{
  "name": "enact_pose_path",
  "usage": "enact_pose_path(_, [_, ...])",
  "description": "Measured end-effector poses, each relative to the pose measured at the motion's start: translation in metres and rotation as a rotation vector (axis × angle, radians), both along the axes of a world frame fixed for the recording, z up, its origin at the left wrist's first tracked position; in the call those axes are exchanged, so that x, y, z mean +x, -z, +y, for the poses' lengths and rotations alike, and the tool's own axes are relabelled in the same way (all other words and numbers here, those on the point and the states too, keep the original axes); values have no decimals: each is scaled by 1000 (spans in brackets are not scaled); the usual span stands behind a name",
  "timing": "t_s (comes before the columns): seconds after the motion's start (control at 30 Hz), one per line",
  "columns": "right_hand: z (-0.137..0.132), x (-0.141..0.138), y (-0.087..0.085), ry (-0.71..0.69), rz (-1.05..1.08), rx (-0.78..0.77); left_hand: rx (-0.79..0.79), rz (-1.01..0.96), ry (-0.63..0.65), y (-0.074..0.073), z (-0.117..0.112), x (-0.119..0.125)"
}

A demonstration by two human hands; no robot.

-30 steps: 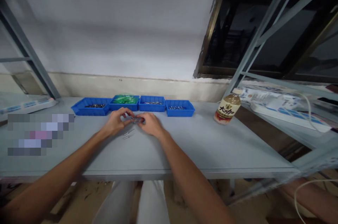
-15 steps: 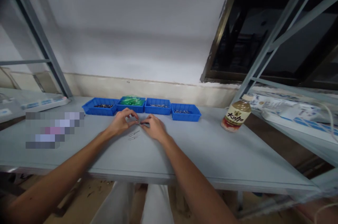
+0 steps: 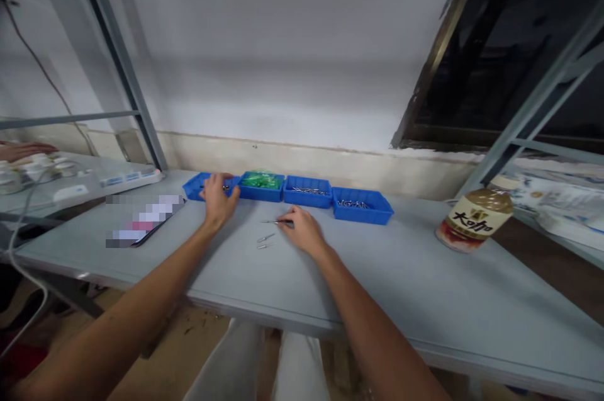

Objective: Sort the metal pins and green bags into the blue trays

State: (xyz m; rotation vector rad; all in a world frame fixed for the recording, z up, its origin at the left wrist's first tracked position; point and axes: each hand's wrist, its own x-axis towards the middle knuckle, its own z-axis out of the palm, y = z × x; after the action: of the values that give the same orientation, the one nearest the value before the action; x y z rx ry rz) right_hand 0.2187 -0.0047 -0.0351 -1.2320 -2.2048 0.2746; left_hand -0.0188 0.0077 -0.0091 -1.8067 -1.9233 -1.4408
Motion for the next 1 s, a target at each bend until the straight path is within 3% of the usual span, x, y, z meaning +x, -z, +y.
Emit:
enact_pose_path(0.13, [3, 1, 1, -1, 29, 19, -152, 250, 546, 13, -10, 32])
enact_pose_path(0.23, [4, 1, 0, 14, 46, 19, -213, 322, 713, 20, -13, 41])
enact_pose_path(0.43, [3, 1, -3, 38, 127, -13, -234, 325, 792, 21, -14, 40])
enact_pose_path(0.67, [4, 1, -4, 93, 339, -106, -220, 320, 779, 25, -8, 41])
enact_pose_path(0.83, [8, 1, -1, 92, 508, -162, -220, 325, 741, 17, -12, 42])
enact_pose_path(1.0, [8, 0, -3, 69, 622, -202, -192, 334, 827, 11, -18, 47])
